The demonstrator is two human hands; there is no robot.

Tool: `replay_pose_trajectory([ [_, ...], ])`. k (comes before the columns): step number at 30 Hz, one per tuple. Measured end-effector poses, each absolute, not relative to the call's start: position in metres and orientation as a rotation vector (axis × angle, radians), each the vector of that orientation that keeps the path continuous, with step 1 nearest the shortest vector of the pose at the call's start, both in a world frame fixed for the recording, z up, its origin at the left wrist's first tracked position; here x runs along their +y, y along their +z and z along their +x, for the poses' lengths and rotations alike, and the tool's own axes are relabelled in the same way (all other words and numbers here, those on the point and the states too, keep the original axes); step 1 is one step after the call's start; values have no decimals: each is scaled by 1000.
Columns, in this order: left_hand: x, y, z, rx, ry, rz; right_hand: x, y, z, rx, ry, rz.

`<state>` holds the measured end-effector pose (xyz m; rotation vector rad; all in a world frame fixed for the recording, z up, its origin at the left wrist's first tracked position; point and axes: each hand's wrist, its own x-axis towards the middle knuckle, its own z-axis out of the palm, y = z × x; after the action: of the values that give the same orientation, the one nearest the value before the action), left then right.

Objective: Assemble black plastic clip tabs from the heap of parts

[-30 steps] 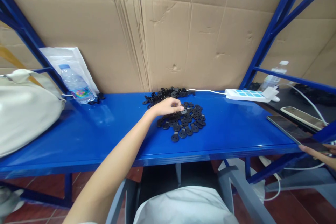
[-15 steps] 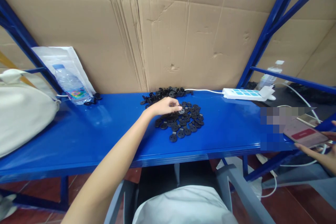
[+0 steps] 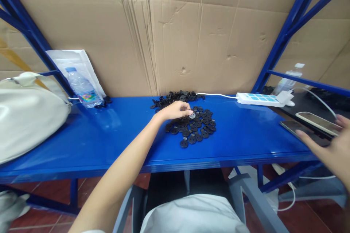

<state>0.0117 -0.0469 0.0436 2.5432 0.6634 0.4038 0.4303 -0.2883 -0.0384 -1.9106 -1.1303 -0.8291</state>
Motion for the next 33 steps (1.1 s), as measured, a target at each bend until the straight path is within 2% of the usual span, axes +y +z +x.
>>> replay_pose_trajectory([
  [4,-47,42,12,704,417,2550,-240,-7,364,-1457,-710,-1601],
  [7,-46,41,11,719,426,2547,-203,16,307,-1653,-498,-1408],
  [13,-46,38,12,753,419,2582,-135,37,231,-2127,38,-1322],
  [17,-45,37,11,767,418,2610,-103,32,211,-2478,552,-1284],
  [24,-43,38,8,829,480,2612,-97,3,206,-2129,594,-1082],
  [33,-47,36,8,755,627,2586,-94,-11,202,-1764,723,-983],
])
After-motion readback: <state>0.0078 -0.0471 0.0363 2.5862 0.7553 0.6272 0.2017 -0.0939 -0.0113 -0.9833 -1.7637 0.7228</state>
